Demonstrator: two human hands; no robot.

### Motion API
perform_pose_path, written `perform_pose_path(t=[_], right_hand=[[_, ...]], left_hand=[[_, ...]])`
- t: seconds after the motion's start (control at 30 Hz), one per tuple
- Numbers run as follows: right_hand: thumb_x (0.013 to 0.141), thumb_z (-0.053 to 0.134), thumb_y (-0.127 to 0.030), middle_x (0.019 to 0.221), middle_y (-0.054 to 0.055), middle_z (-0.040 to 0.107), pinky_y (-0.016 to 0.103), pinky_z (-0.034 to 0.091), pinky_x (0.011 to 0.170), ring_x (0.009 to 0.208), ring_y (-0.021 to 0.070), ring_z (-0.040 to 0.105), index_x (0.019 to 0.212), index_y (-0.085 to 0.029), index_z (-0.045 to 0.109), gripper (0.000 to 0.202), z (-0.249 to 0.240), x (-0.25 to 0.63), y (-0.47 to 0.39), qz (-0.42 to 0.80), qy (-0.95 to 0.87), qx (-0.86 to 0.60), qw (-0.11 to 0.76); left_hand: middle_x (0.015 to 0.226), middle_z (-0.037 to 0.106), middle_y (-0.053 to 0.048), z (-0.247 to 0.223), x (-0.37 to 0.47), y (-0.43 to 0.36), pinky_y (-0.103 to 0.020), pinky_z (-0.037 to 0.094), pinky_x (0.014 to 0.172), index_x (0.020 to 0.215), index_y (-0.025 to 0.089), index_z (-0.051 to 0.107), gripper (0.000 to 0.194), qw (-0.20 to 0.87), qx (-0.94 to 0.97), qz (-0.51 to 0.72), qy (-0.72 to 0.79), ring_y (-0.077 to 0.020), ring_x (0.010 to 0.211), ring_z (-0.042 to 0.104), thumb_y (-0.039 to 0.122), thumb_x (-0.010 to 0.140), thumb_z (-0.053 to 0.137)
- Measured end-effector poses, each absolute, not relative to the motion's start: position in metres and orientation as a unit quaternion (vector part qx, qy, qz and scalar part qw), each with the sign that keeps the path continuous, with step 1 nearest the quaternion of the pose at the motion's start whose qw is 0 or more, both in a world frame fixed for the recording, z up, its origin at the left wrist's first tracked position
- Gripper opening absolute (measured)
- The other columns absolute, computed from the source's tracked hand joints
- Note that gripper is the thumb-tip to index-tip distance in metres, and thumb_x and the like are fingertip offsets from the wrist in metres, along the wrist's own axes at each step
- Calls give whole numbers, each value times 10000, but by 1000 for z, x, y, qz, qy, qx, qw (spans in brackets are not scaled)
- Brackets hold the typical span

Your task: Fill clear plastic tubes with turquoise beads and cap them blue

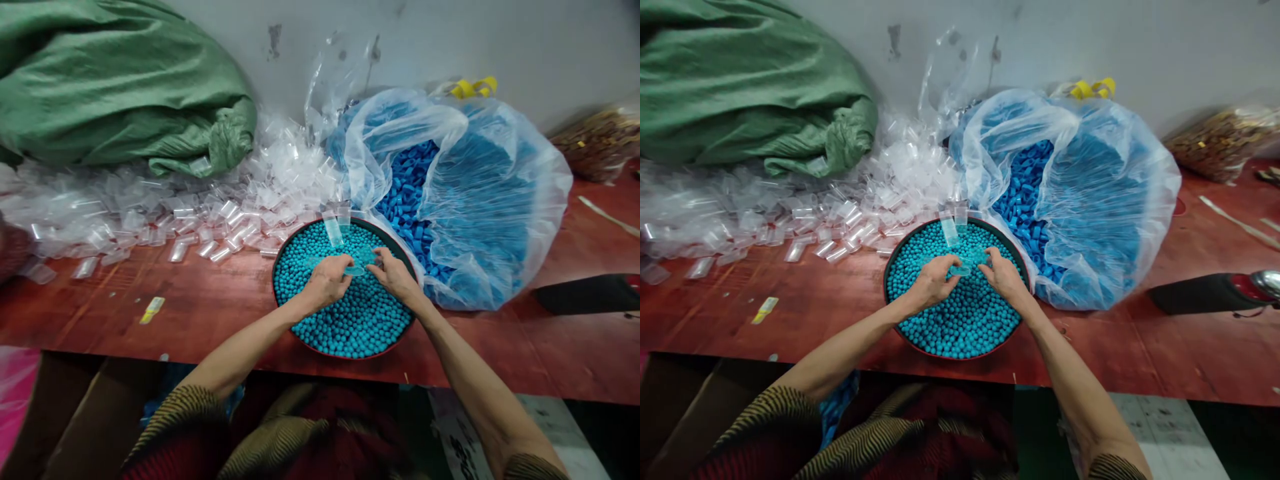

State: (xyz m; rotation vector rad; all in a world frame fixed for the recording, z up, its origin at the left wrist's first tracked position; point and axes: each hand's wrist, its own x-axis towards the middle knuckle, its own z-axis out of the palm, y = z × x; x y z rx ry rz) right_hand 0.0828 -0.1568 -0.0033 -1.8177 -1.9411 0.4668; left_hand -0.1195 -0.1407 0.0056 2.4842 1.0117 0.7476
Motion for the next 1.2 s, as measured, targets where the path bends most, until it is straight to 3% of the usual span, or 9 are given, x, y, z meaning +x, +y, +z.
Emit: perform_pose_path(t=[0.1, 0.2, 0.33, 0.53, 0.63, 0.83, 0.93, 1.03, 1.2], right_hand=[[837, 524, -300, 882, 80, 692, 318, 485, 695, 741, 209, 641, 1100, -159, 574, 303, 5, 79, -173, 200, -715, -627, 236], [850, 478, -270, 1011, 100, 681, 348, 472, 810, 916, 229, 635, 1135, -180, 573, 313, 3, 70, -186, 210, -737, -591, 250], [854, 461, -283, 899, 75, 668, 337, 474, 731, 798, 211, 632, 1125, -188, 541, 299, -8, 58, -193, 266, -708, -600, 263], [767, 564, -406, 614, -47, 550, 245, 416, 460, 485, 119, 516, 885, -214, 491, 237, -13, 51, -193, 495, -533, -587, 355], [699, 630, -402, 586, -67, 514, 218, 389, 432, 472, 92, 471, 831, -206, 506, 266, -10, 46, -195, 529, -482, -576, 395], [678, 663, -411, 542, -77, 512, 205, 380, 413, 439, 87, 468, 822, -212, 497, 296, -9, 27, -202, 583, -442, -546, 409], [690, 637, -388, 571, -60, 533, 213, 383, 402, 454, 103, 493, 811, -212, 504, 252, -12, 16, -204, 569, -476, -540, 398], [756, 548, -318, 565, -44, 542, 232, 404, 441, 477, 121, 508, 812, -206, 554, 125, -14, 10, -204, 501, -551, -554, 371], [805, 444, -193, 836, 40, 694, 315, 488, 725, 778, 186, 633, 904, -207, 631, 212, -12, 5, -209, 360, -673, -567, 311]], left_hand=[[887, 600, -51, 6, -135, -148, -302, 482, 767, 1032, 174, 544, 212, 161, 895, 224, 349, -180, 847, 583, 175, 825, 501], [875, 560, -66, 1, -147, -163, -320, 484, 740, 1019, 176, 568, 201, 93, 924, 145, 340, -199, 838, 551, 185, 838, 481], [993, 541, -103, -9, -154, -180, -370, 483, 809, 991, 164, 564, 169, 86, 924, 143, 343, -230, 944, 528, 209, 850, 483], [1005, 585, -69, -13, -153, -187, -338, 481, 849, 1019, 184, 513, 182, 262, 852, 248, 380, -191, 951, 570, 183, 839, 483], [972, 610, -47, -12, -151, -184, -343, 479, 866, 987, 196, 501, 176, 370, 768, 296, 431, -184, 945, 594, 200, 812, 515], [1215, 552, -118, -5, -144, -183, -393, 402, 1002, 936, 182, 440, 172, 516, 682, 337, 395, -218, 1210, 497, 200, 789, 527], [1184, 564, -128, -4, -140, -185, -396, 425, 973, 1013, 172, 415, 220, 519, 676, 349, 389, -206, 1108, 561, 213, 816, 503], [1166, 563, -129, -8, -139, -186, -394, 444, 954, 1227, 150, 317, 463, 515, 675, 361, 385, -202, 1060, 577, 222, 815, 516], [1161, 563, -119, -15, -147, -184, -424, 430, 972, 1293, 152, 326, 551, 495, 705, 308, 403, -227, 1063, 566, 266, 805, 555]])
